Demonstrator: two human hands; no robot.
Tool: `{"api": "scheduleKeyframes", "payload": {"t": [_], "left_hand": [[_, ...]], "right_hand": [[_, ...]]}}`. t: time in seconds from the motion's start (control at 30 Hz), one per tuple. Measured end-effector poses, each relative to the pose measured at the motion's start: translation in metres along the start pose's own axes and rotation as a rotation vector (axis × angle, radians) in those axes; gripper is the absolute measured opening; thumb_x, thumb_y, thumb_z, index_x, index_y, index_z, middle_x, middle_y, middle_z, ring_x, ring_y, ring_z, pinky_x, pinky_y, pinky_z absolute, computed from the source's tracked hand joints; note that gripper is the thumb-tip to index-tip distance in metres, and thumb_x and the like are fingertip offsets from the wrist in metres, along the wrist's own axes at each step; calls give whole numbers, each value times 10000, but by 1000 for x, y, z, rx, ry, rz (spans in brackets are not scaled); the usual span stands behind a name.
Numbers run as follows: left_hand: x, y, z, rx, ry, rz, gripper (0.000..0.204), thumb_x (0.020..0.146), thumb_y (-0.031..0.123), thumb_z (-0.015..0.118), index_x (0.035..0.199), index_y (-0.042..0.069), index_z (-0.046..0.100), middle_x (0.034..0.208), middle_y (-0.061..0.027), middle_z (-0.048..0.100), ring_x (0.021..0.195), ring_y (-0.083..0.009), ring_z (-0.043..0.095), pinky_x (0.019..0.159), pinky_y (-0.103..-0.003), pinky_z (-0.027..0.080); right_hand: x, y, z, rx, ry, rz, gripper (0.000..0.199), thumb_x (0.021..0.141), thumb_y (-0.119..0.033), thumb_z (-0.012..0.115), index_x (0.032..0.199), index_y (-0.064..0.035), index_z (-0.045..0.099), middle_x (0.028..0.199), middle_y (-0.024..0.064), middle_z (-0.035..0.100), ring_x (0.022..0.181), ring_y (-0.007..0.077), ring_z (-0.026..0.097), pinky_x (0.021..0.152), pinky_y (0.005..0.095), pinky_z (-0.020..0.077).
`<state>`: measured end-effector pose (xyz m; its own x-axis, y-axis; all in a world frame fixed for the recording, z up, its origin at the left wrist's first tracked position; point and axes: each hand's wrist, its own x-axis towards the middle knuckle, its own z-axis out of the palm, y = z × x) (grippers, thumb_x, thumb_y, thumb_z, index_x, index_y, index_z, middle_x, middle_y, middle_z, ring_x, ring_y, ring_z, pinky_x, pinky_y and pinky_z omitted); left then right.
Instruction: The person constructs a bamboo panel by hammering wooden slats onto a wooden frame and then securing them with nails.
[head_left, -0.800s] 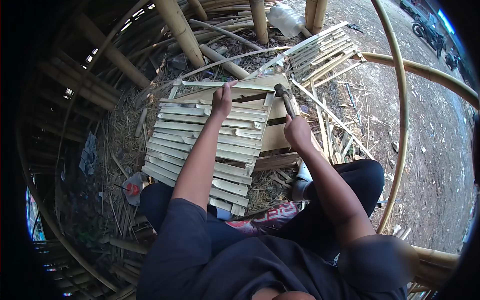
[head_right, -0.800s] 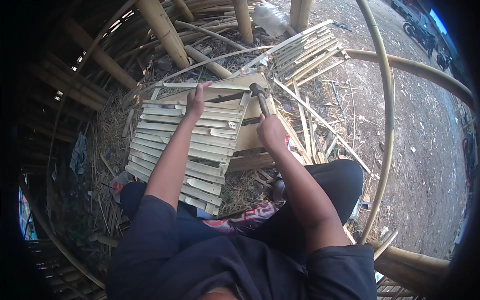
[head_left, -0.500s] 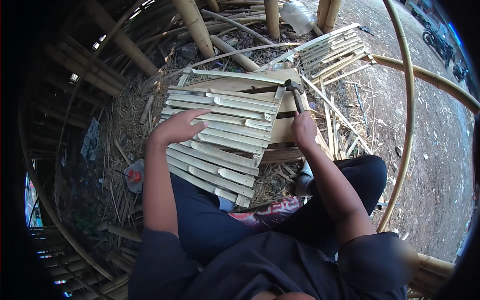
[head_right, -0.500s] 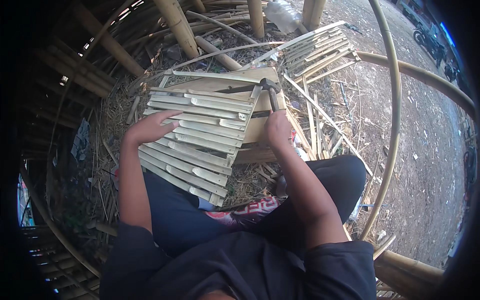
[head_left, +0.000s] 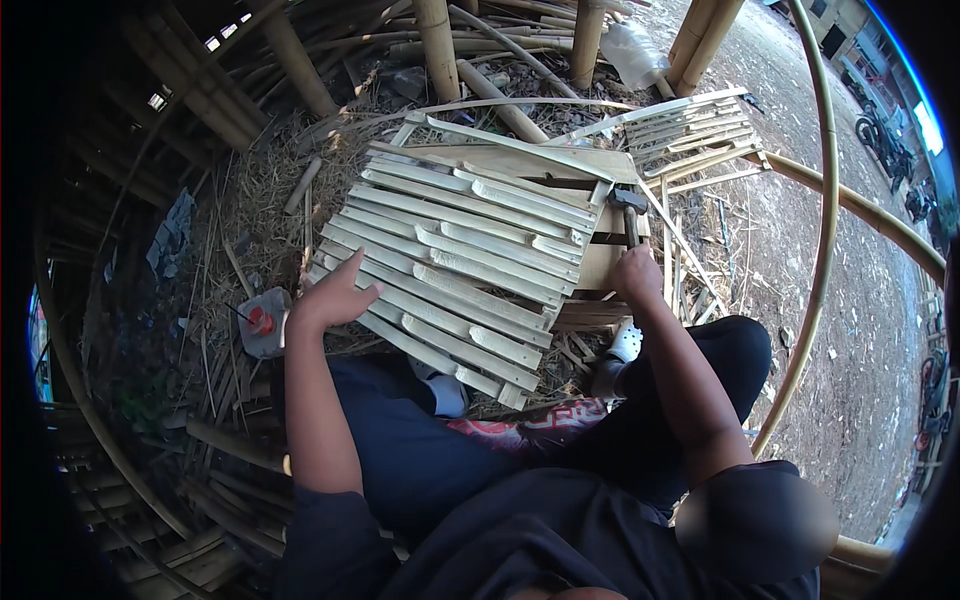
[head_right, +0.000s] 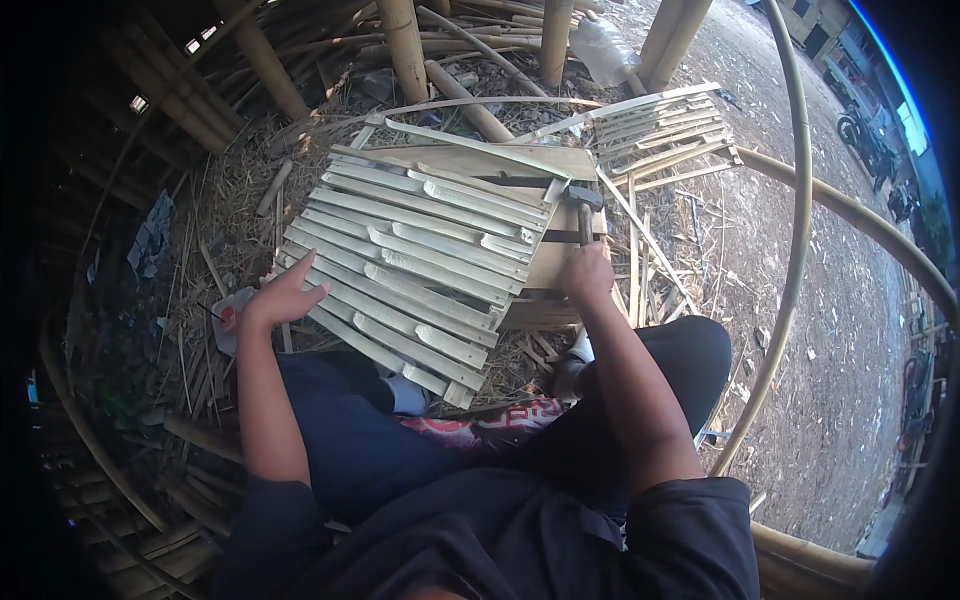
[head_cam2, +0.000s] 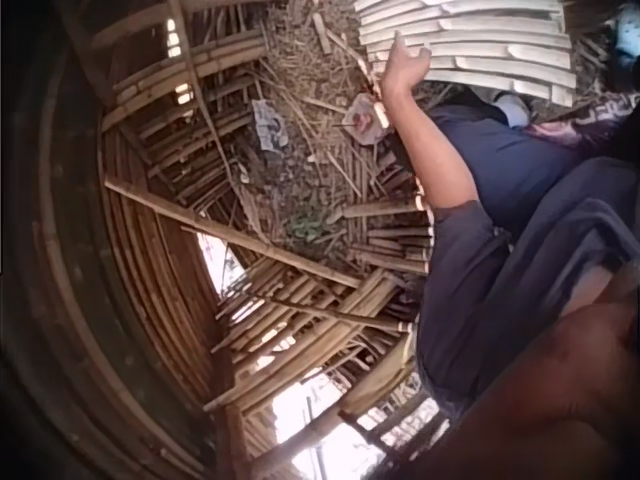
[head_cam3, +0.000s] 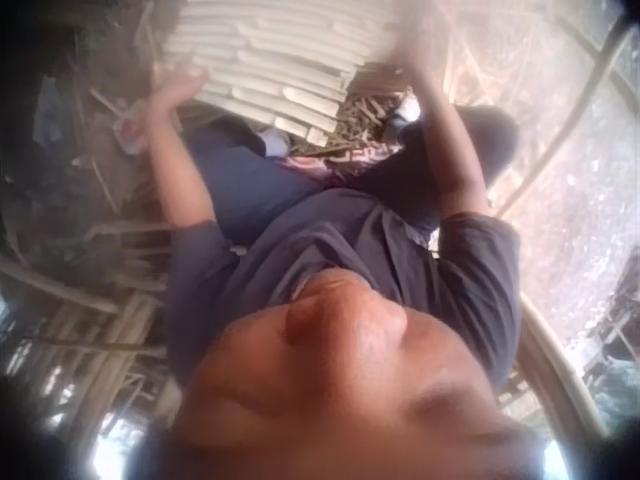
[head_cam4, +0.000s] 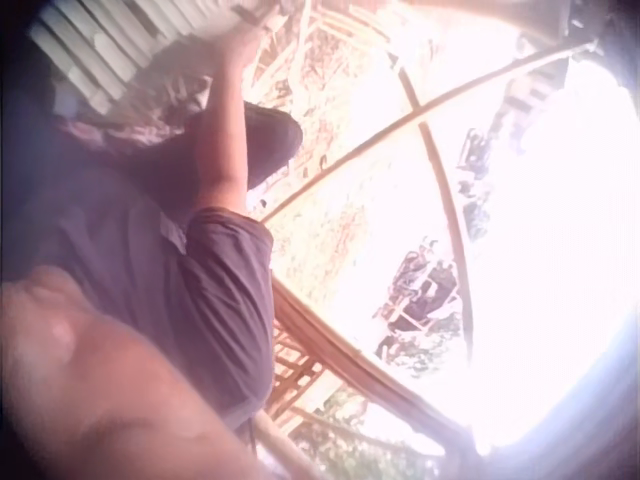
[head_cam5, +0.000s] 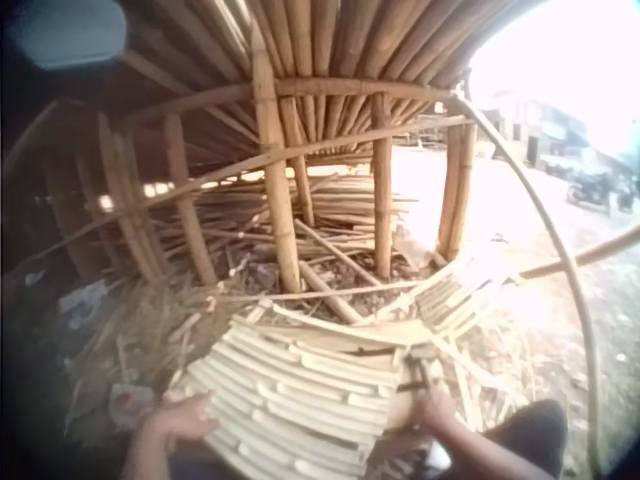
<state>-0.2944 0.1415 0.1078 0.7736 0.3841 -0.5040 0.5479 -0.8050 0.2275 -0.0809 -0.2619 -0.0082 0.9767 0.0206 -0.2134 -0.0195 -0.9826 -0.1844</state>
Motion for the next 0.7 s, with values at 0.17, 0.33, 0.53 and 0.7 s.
{"api": "scheduleKeyframes", "payload": {"t": [0.17, 0.33, 0.53, 0.7], "left_hand": [[14, -18, 11, -55, 65, -204, 1013, 941, 517, 605, 1644, 81, 18, 1692, -192, 198, 1558, -359, 228, 1201, -704, 28], [37, -66, 36, -306, 170, -234, 1097, 912, 418, 683, 1617, -3, -45, 1692, -259, 100, 1573, -405, 102, 1272, -520, 80], [89, -114, 67, -547, 465, -223, 1126, 863, 352, 750, 1570, -126, 15, 1654, -350, 77, 1568, -425, 77, 1280, -439, 118], [95, -85, 69, -434, 481, -322, 1108, 860, 356, 748, 1581, -103, 42, 1643, -360, 89, 1567, -429, 62, 1277, -446, 131]], "right_hand": [[10, 5, -11, -271, -178, -115, 390, 988, -316, 517, 1058, -16, 757, 1144, 218, 731, 1087, 386, 705, 918, 455, 568], [5, -23, -23, -156, 31, -129, 333, 907, -249, 602, 1031, 20, 754, 987, 230, 755, 963, 374, 752, 768, 478, 614], [29, -39, -8, 802, -353, 149, 583, 1073, -407, 466, 1056, 161, 595, 858, 283, 709, 581, 322, 717, 541, 414, 561], [45, -30, -5, 362, -77, -100, 479, 988, -424, 619, 1063, 46, 677, 919, 241, 732, 759, 343, 733, 693, 437, 570]]}}
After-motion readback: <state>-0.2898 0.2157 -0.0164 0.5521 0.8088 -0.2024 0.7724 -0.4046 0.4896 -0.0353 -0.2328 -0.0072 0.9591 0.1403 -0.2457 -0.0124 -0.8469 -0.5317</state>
